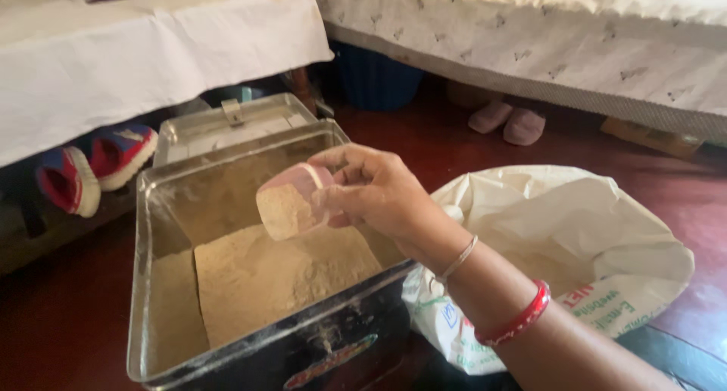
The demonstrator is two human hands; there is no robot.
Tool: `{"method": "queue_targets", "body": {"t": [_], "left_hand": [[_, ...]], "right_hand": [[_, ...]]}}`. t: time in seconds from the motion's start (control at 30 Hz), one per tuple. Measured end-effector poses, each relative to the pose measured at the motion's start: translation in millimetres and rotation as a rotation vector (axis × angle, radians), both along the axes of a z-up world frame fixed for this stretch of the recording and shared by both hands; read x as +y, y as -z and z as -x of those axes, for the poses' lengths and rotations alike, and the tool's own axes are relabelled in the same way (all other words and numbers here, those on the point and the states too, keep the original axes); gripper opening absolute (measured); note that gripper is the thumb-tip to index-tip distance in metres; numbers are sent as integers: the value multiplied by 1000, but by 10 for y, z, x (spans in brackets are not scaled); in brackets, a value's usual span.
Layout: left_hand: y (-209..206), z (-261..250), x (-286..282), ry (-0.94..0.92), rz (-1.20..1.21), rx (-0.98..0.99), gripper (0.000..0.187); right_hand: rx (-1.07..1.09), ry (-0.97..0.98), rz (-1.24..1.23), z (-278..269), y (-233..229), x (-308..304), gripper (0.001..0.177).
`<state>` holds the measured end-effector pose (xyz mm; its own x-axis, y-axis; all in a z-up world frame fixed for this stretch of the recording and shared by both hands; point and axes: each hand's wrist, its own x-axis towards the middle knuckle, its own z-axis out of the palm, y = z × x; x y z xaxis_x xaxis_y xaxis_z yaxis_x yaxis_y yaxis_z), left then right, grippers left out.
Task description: The person scoops a light-colored powder from a large white sack using a pink plastic scoop and transfers it into a metal container. The person repeats this scooping and pouring action multiple times to fill the container.
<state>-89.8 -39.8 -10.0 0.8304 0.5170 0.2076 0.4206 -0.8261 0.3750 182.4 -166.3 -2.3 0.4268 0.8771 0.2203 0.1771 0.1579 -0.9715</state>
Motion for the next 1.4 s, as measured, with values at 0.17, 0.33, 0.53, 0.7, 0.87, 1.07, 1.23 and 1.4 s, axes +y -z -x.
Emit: {"method": "queue_targets", "body": {"t": [0.17,0.33,0.53,0.7,0.87,1.07,1.23,1.4], "left_hand": [[12,264,-164,-69,98,10,46],[61,472,-455,-110,156,-6,44],[75,195,-494,-101,170,-128,42],[-100,474,-506,-181,151,-111,40],[-34,312,-558,-107,232,-91,38],[-159,393,-568,-172,262,-127,35],[-216,403,-533,-215,317,-190,33],[-288,287,-506,-183,407,-190,32]], "right_hand": [[-6,-39,-36,19,-29,-12,43],[17,-57,-30,53,-60,-45,41],[32,-45,-41,8,-3,-6,41],[14,-66,-67,42,-14,19,38],[19,-33,-56,-54,10,-80,39],[-22,-25,-62,-37,-59,-16,39],[-24,-6,14,46,-54,-46,39],[-22,-9,-31,46,45,-87,39]]}}
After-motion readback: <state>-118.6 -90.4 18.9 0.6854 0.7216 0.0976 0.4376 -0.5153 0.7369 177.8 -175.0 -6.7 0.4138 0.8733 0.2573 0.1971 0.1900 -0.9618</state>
